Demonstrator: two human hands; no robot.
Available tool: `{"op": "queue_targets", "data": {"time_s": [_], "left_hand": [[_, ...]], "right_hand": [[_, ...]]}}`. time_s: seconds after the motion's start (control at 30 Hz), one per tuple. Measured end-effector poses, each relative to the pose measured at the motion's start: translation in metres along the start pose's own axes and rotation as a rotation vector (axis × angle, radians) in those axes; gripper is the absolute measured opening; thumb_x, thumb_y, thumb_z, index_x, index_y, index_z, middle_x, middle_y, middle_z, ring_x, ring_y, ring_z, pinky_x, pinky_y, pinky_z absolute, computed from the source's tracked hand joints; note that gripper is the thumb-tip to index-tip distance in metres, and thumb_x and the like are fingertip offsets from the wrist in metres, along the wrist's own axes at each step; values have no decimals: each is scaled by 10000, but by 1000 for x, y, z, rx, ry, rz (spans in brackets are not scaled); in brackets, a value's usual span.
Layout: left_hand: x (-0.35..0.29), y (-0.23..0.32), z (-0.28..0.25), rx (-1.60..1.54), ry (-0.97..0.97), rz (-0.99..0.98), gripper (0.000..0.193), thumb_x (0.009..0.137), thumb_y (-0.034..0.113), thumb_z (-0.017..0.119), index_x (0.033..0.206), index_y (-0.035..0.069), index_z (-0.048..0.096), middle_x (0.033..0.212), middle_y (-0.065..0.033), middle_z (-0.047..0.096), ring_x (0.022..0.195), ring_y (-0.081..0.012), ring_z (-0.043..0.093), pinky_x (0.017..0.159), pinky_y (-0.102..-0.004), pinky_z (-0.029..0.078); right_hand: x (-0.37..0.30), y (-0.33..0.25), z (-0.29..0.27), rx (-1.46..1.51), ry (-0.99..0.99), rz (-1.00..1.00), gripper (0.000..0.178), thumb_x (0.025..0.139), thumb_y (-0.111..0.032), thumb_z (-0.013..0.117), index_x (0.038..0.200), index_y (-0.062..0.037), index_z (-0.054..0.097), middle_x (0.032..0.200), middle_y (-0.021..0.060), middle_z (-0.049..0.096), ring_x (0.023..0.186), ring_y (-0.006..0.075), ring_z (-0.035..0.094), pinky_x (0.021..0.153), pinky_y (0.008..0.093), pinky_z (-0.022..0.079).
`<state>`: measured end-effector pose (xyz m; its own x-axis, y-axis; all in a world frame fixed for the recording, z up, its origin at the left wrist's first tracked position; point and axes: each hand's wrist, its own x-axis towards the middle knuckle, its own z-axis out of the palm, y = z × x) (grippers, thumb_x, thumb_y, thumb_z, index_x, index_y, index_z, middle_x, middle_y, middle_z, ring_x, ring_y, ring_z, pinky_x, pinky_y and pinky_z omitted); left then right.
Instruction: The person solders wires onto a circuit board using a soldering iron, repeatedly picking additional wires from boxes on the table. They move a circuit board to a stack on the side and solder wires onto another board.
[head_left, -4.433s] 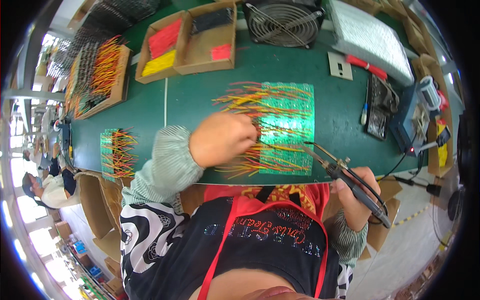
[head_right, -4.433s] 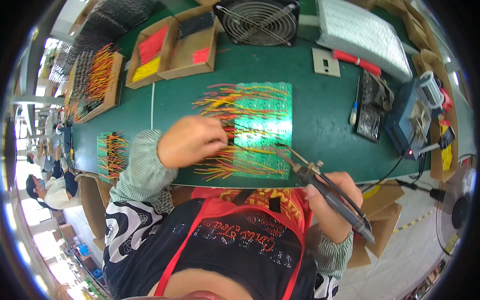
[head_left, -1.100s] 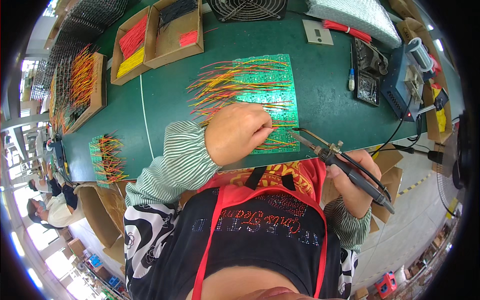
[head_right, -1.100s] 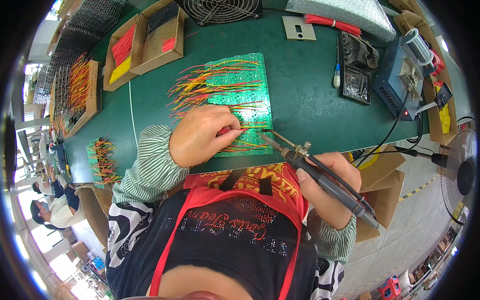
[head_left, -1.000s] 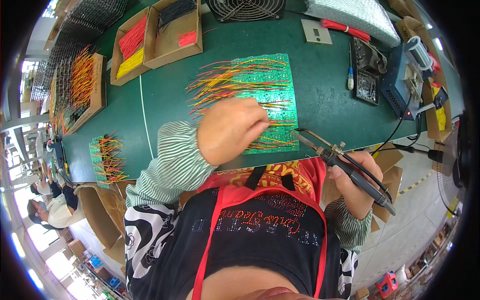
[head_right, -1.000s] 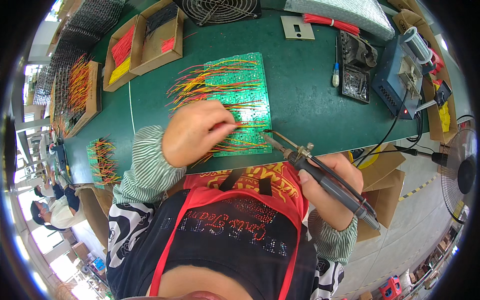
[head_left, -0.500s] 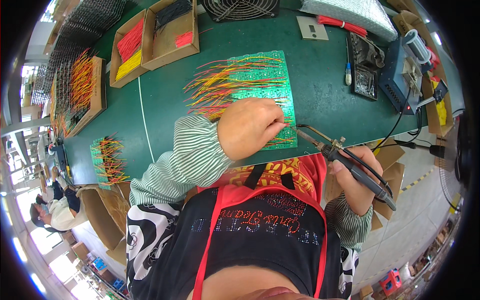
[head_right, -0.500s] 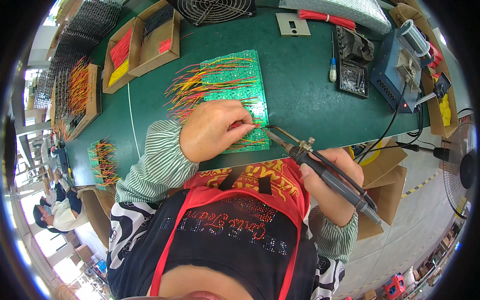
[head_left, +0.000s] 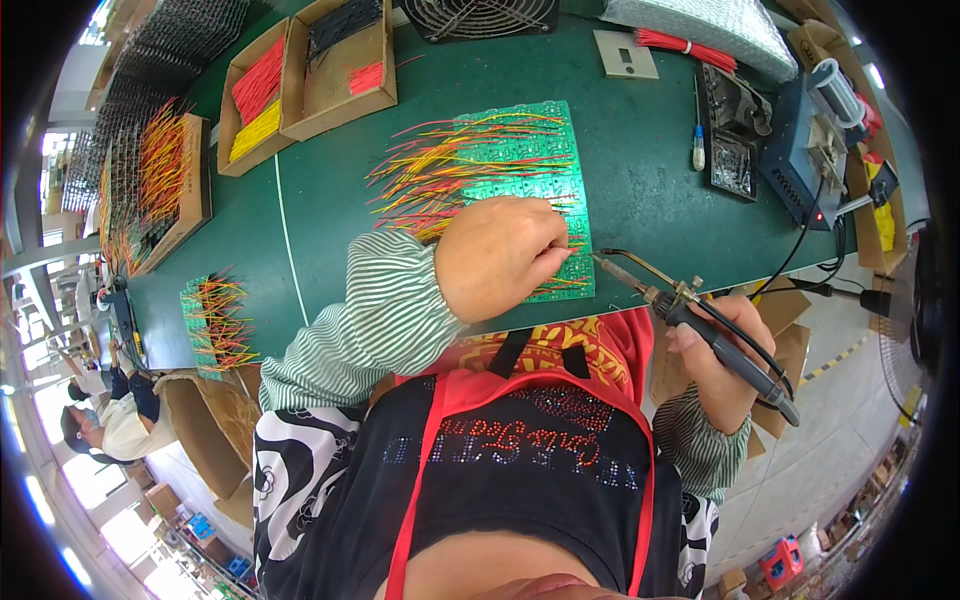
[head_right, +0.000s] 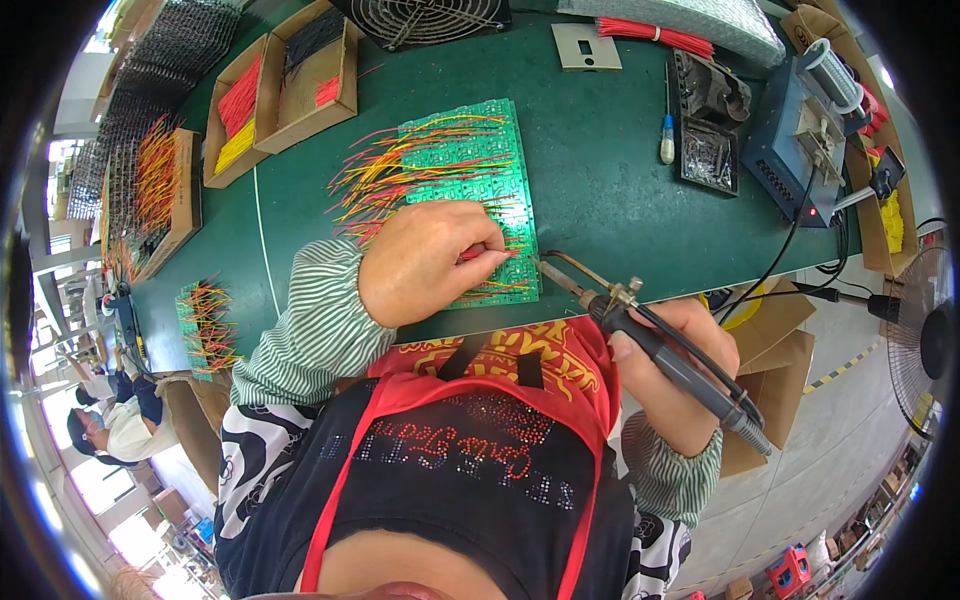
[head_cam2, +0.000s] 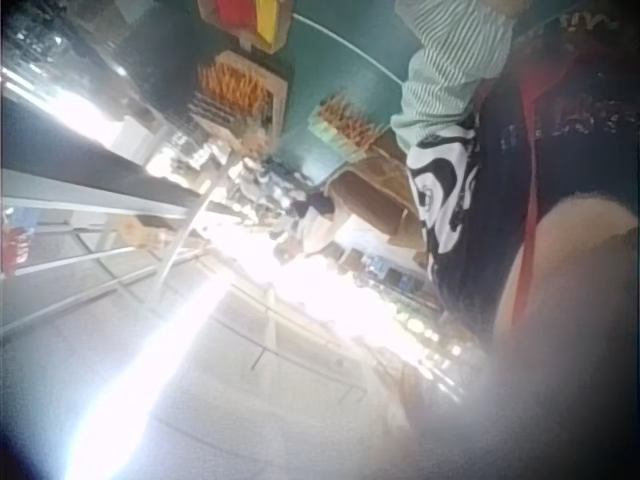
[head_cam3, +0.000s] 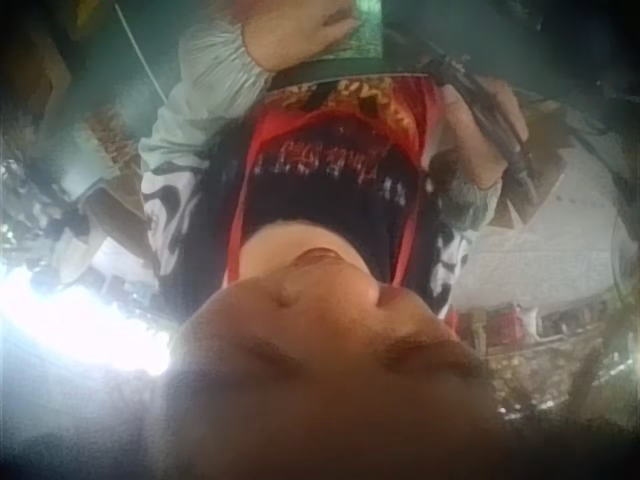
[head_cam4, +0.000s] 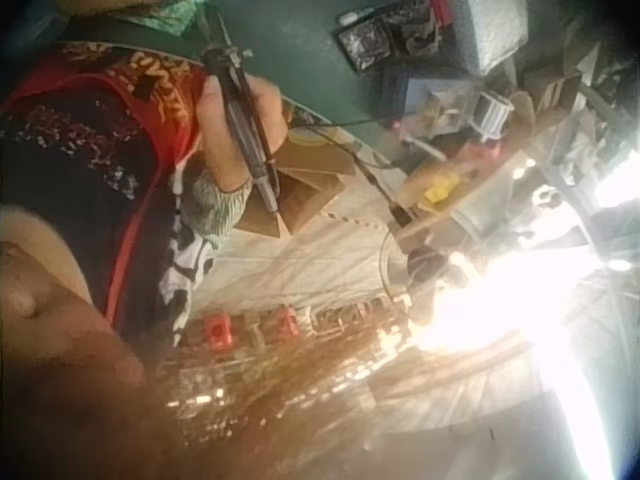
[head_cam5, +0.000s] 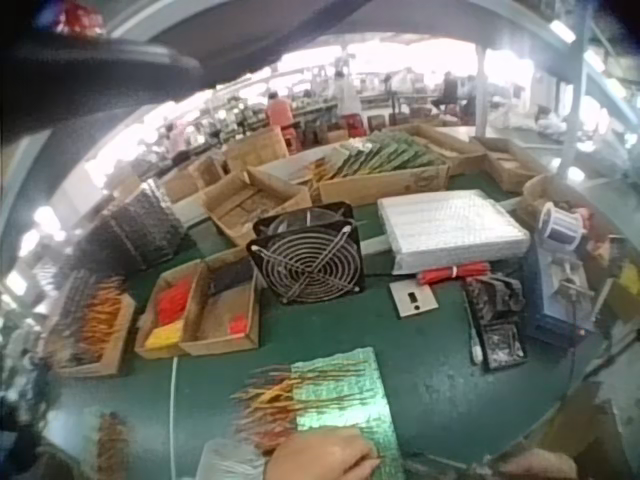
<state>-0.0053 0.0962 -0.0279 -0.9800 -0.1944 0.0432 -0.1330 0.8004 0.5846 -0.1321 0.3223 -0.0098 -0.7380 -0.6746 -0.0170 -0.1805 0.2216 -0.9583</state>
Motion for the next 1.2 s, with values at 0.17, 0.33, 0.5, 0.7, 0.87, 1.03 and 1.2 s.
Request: {"op": "queue_targets", "data": {"time_s": [0.17, 0.33, 0.5, 0.7, 0.87, 1.03, 1.2], "left_hand": [[-4, -1, 0, 26, 26, 23, 110, 789, 154, 632, 774, 45, 622, 739, -88, 603, 693, -272, 590, 603, -376, 461], [-28, 2, -29, -39, 89, 5, 74, 782, 108, 646, 796, 37, 628, 724, -88, 587, 672, -256, 583, 586, -352, 452], [-67, 4, -32, -84, 6, -53, 94, 768, 107, 679, 788, 39, 618, 729, -76, 591, 665, -245, 578, 577, -336, 450], [-80, -8, -21, -132, -40, -189, 103, 781, 135, 655, 788, 44, 608, 738, -79, 584, 684, -253, 577, 586, -357, 450], [-79, -11, -20, -142, -51, -187, 102, 777, 147, 643, 780, 54, 602, 758, -85, 594, 716, -275, 583, 606, -383, 452], [-80, -16, -18, -148, -48, -154, 111, 786, 128, 653, 790, 26, 612, 736, -84, 591, 666, -241, 579, 568, -343, 452], [-79, -20, -18, -158, -57, -136, 111, 789, 131, 648, 786, 27, 610, 739, -87, 595, 685, -250, 581, 580, -353, 453]], "right_hand": [[-8, -1, -3, -14, 12, 9, 205, 676, -80, 738, 824, -11, 616, 677, 32, 621, 605, 87, 566, 572, 232, 450], [-21, 3, -6, -36, -14, -23, 201, 666, -96, 747, 805, -31, 617, 662, 32, 618, 566, 90, 567, 541, 239, 444], [-19, -15, 10, -154, -140, -168, 200, 656, -100, 750, 797, -45, 619, 656, 42, 623, 534, 136, 585, 520, 263, 451], [-15, -13, 35, -102, -270, -265, 179, 647, -87, 747, 767, -45, 621, 640, 43, 624, 528, 156, 604, 507, 268, 457], [-15, -14, 45, -105, -275, -254, 170, 654, -83, 741, 767, -43, 621, 628, 47, 621, 519, 152, 600, 508, 266, 462], [-13, -18, 48, -116, -289, -241, 156, 659, -76, 731, 763, -44, 619, 617, 42, 619, 516, 149, 601, 509, 263, 464], [-11, -16, 51, -99, -305, -214, 156, 657, -76, 731, 757, -44, 616, 621, 40, 622, 515, 148, 600, 510, 259, 464]]}}
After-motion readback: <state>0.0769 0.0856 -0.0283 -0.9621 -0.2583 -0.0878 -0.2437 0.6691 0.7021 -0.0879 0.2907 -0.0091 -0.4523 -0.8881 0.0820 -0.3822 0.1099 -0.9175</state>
